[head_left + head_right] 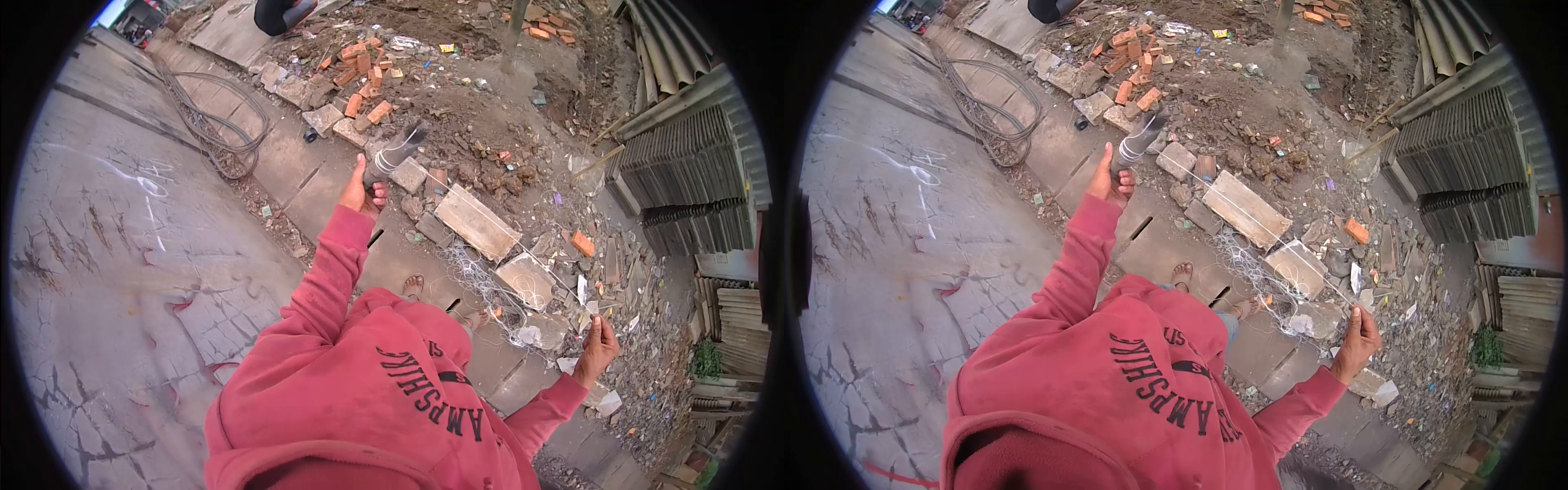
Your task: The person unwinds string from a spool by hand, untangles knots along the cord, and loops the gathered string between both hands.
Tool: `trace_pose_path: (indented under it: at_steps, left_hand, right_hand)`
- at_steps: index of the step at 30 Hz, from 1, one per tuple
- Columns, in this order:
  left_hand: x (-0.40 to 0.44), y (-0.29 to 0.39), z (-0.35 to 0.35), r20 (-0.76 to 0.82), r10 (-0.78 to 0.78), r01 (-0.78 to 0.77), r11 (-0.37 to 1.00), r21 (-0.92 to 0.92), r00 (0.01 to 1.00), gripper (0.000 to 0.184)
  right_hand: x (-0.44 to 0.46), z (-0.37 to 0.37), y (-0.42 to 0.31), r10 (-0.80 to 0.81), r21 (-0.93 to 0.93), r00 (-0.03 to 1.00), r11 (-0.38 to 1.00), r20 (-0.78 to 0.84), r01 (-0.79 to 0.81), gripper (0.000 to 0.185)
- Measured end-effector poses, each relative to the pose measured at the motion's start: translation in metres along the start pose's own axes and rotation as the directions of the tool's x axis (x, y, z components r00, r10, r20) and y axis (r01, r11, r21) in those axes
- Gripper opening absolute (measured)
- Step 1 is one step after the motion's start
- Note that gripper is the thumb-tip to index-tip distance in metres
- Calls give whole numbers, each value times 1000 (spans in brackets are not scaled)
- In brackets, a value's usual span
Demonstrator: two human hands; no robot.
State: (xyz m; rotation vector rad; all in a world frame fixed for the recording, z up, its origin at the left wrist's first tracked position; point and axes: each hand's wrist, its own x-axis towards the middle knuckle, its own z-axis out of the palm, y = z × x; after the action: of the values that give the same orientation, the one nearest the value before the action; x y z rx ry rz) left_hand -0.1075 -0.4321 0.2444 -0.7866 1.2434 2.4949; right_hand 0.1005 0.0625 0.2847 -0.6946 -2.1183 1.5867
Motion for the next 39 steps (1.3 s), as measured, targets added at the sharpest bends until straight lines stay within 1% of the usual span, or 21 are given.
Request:
trace_pose_path:
  at_steps: [1,2,5,6,8,10,11,12,13,16,18,19,23,24,25,27,28,34,35,36,39]
  left_hand:
    - [-4,0,-5,259,-75,153,943,-295,963,44]
    - [-7,0,-9,432,-27,135,966,-222,902,39]
    - [-10,26,-20,287,156,-292,796,531,945,31]
    - [2,28,-29,380,466,-535,265,802,799,31]
    - [10,31,-32,496,766,-463,-293,836,410,31]
    - [-7,39,-3,-229,513,-249,700,670,827,30]
    - [1,38,-11,-201,508,-258,692,674,838,30]
    - [14,36,-33,133,199,-222,955,198,971,31]
    - [19,34,-46,554,37,116,964,-239,832,32]
    - [-9,54,-19,445,131,-253,941,226,886,37]
    - [64,73,-80,468,503,-620,187,762,727,41]
    - [67,77,-77,479,490,-627,193,755,728,41]
    - [49,115,-53,99,164,-177,973,151,982,43]
    - [53,113,-54,422,-15,87,985,-152,906,42]
    - [53,113,-57,421,-23,94,984,-149,907,42]
    - [52,124,-48,545,56,-192,961,197,837,43]
    - [53,125,-48,361,438,-566,601,565,824,44]
    - [88,160,-75,-91,843,-334,306,891,531,41]
    - [111,163,-108,57,400,-386,824,416,915,41]
    - [107,159,-107,491,-13,72,992,-102,871,40]
    - [99,148,-84,493,84,-202,960,191,866,41]
  right_hand:
    - [1,0,12,9,-5,1000,1000,-21,-9,17]
    - [7,-5,29,-27,5,995,1000,-92,27,17]
    - [13,-55,55,63,14,966,998,-253,-61,16]
    - [11,-70,39,145,24,940,989,-310,-144,17]
    - [6,-94,26,220,36,886,974,-408,-226,17]
    - [3,-102,33,83,-34,933,994,-350,-102,17]
    - [2,-99,40,86,-29,922,994,-378,-105,17]
    - [1,-97,49,77,-23,927,995,-368,-92,16]
    - [1,-99,57,71,-22,925,996,-373,-86,16]
    - [3,-118,80,5,-176,849,978,-529,-116,18]
    - [0,-150,87,-27,-276,770,941,-637,-195,23]
    - [-5,-159,85,-29,-280,759,938,-650,-204,23]
    - [-6,-165,71,-98,-439,777,865,-622,-242,25]
    - [-5,-163,76,-108,-447,792,867,-601,-220,24]
    - [-5,-162,79,-121,-452,807,871,-578,-193,24]
    - [-5,-168,78,-161,-571,773,766,-613,-294,25]
    - [-8,-176,74,-165,-605,727,690,-667,-398,26]
    - [-28,-212,68,-222,-645,685,616,-694,-453,27]
    - [-31,-206,70,-216,-642,682,610,-699,-465,27]
    - [-32,-203,74,-219,-665,684,557,-696,-498,26]
    - [-41,-216,83,-230,-678,663,471,-712,-564,24]
